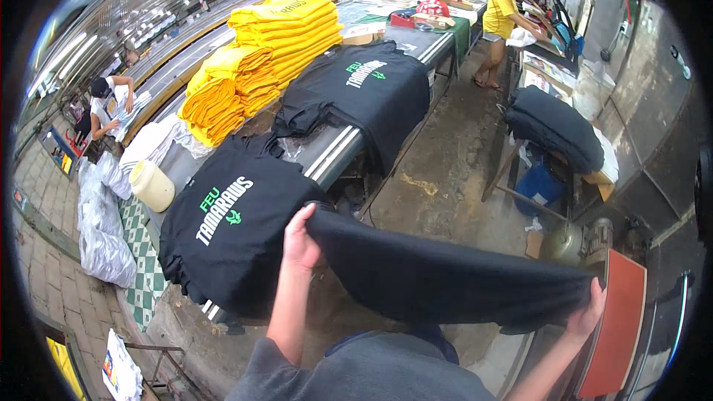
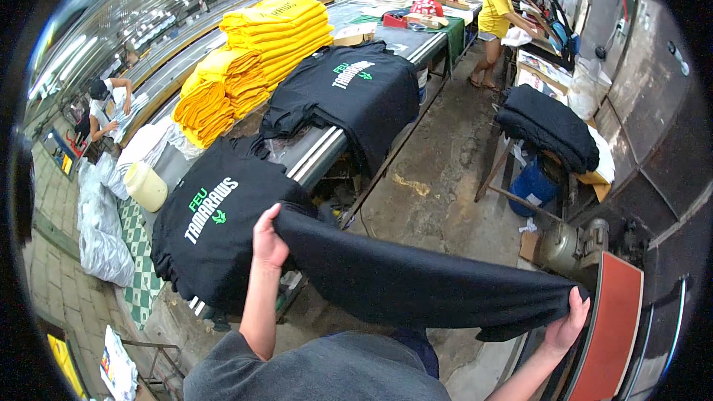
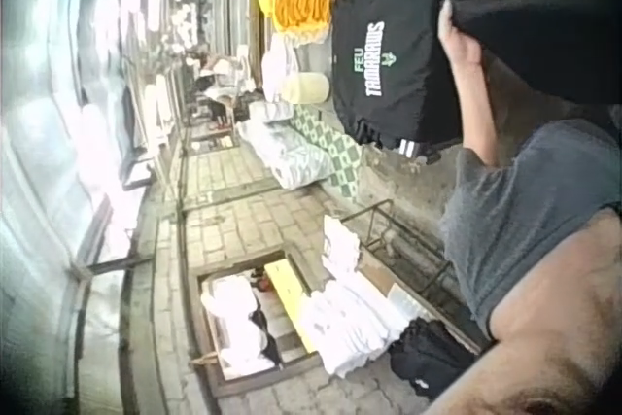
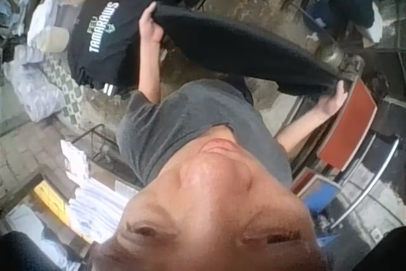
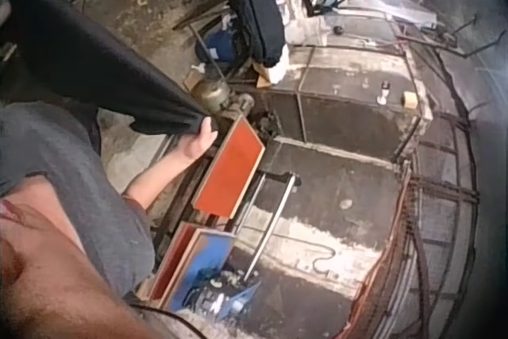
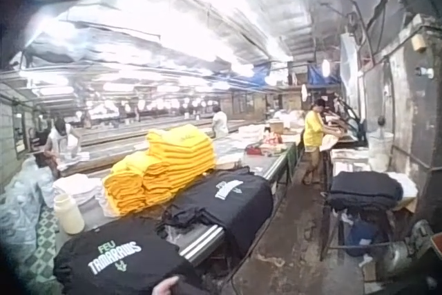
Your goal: Folding and stacking black t-shirts on a large work table in a printing or garment facility.
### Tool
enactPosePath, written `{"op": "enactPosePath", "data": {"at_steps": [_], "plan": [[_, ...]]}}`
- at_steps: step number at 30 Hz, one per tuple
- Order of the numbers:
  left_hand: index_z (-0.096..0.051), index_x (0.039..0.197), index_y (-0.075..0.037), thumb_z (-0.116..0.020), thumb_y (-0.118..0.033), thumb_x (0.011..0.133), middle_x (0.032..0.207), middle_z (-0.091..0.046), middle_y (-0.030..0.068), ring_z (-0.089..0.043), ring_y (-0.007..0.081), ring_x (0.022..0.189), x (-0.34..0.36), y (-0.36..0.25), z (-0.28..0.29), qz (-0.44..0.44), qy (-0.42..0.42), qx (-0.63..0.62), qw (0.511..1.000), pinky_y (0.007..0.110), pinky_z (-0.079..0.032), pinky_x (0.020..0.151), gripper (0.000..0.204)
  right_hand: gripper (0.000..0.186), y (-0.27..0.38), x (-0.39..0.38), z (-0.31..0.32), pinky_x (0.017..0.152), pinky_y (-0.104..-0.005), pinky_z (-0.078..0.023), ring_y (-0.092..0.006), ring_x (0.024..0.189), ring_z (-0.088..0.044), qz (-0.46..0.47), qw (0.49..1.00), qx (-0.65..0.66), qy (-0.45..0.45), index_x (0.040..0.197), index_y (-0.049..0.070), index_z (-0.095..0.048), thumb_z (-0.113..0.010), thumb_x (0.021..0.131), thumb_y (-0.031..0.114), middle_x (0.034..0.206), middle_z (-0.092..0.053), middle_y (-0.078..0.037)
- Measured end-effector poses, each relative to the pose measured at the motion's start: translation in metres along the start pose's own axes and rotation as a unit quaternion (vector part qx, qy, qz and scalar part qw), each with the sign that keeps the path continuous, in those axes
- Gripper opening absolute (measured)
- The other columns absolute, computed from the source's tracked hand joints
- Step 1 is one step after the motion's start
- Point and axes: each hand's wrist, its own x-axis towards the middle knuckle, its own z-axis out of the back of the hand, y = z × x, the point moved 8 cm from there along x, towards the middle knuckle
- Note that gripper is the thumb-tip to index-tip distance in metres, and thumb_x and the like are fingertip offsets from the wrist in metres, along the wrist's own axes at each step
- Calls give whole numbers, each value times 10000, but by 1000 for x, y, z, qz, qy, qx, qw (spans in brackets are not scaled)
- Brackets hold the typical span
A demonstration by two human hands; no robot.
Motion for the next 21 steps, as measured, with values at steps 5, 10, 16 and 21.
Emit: {"op": "enactPosePath", "data": {"at_steps": [5, 10, 16, 21], "plan": [[-616, 924, -57, -573, -168, 898, 913, -657, 67, -628, 176, 822, 41, -59, -33, -199, 10, 92, 976, 322, -505, 779, 122, 183, -16, 121, -36, 799, -297, -462, -169, 865, -593, 22, 996, -26, 78, 1028, 8, -539, -564, 889, 124, 972, -612, -84], [-622, 1023, -46, -504, -306, 947, 952, -672, 84, -655, 218, 840, 61, -97, -78, -349, -11, 106, 931, 370, -523, 797, 295, 194, -15, 248, -97, 847, -316, -455, -179, 911, -596, 55, 988, 11, 145, 1067, -7, -521, -521, 924, 124, 1014, -611, -103], [-594, 1084, -7, -530, -233, 943, 1062, -629, 79, -603, 159, 957, 123, -145, -107, -423, -93, 253, 865, 294, -471, 863, 274, 290, -81, 421, -265, 903, -270, -417, -171, 1010, -585, -23, 972, -31, 230, 1138, -32, -567, -553, 906, 141, 1122, -609, -100], [-600, 1071, -11, -577, -218, 923, 1050, -604, 47, -552, 109, 982, 234, -221, -142, -467, -134, 371, 791, 243, -418, 875, 256, 357, -158, 502, -466, 913, -257, -384, -121, 1020, -548, -55, 889, -73, 448, 1138, 16, -569, -588, 913, 293, 1120, -608, -36]]}}
